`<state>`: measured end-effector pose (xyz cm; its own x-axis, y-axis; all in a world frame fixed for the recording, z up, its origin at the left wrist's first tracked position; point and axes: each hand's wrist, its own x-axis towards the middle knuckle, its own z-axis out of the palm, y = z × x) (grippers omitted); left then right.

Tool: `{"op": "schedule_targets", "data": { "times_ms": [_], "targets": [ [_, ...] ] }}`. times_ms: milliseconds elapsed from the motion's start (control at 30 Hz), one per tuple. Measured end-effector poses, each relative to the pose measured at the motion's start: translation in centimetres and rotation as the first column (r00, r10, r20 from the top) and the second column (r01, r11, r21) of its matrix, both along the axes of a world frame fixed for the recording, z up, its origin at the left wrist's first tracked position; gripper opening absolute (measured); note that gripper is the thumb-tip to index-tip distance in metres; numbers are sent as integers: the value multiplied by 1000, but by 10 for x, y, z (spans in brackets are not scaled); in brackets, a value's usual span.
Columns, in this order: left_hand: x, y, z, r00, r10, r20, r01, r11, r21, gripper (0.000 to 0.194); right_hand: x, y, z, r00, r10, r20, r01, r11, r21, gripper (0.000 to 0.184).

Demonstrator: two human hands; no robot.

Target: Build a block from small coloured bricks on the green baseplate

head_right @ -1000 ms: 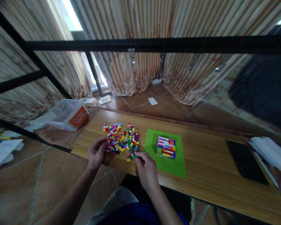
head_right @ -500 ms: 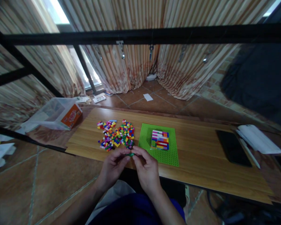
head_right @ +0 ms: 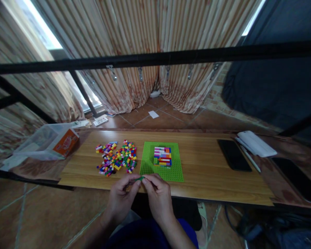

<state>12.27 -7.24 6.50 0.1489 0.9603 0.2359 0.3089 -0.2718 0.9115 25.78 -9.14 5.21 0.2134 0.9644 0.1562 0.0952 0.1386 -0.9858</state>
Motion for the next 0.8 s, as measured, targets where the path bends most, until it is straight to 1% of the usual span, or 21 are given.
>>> {"op": "schedule_targets", "data": {
  "times_ms": [100,200,267,333,400,433,500,567,633,667,700,733,800],
  "targets": [
    [14,0,-6,998,59,30,-58,998,-9,11,8,-4,0,997,-41,59,39,999,26,18],
    [27,2,-11,992,92,84,-86,994,-69,11,17,-4,-2,989,-82,125,77,996,46,19],
    [33,3,-15,987,99,126,-82,988,-131,12,28,1,-5,978,-114,173,105,992,64,21],
    [38,0,-20,984,82,158,-49,979,-198,14,43,14,-8,958,-157,239,139,986,93,23],
    [43,-9,-28,988,10,155,30,967,-253,15,61,33,-11,923,-195,331,162,979,123,25],
    [45,-15,-33,990,-46,137,82,958,-274,16,69,43,-11,901,-200,386,162,978,129,26],
    [49,-30,-45,987,-149,63,161,937,-310,15,84,64,-11,850,-191,491,141,981,137,28],
    [52,-43,-57,963,-268,11,253,891,-377,16,94,83,-11,797,-156,583,98,987,129,29],
    [52,-50,-67,909,-417,2,374,813,-446,19,99,98,-10,748,-114,654,59,993,106,29],
    [52,-51,-71,884,-468,3,415,779,-470,20,101,104,-11,726,-93,681,42,995,92,28],
    [50,-51,-74,866,-499,4,437,754,-490,21,103,109,-11,707,-72,703,26,997,76,28],
    [49,-49,-77,862,-507,4,439,743,-506,21,104,113,-11,693,-50,719,9,998,60,27],
    [45,-43,-82,877,-480,11,410,737,-538,21,107,120,-12,675,-2,738,-27,999,27,25]
  ]
}}
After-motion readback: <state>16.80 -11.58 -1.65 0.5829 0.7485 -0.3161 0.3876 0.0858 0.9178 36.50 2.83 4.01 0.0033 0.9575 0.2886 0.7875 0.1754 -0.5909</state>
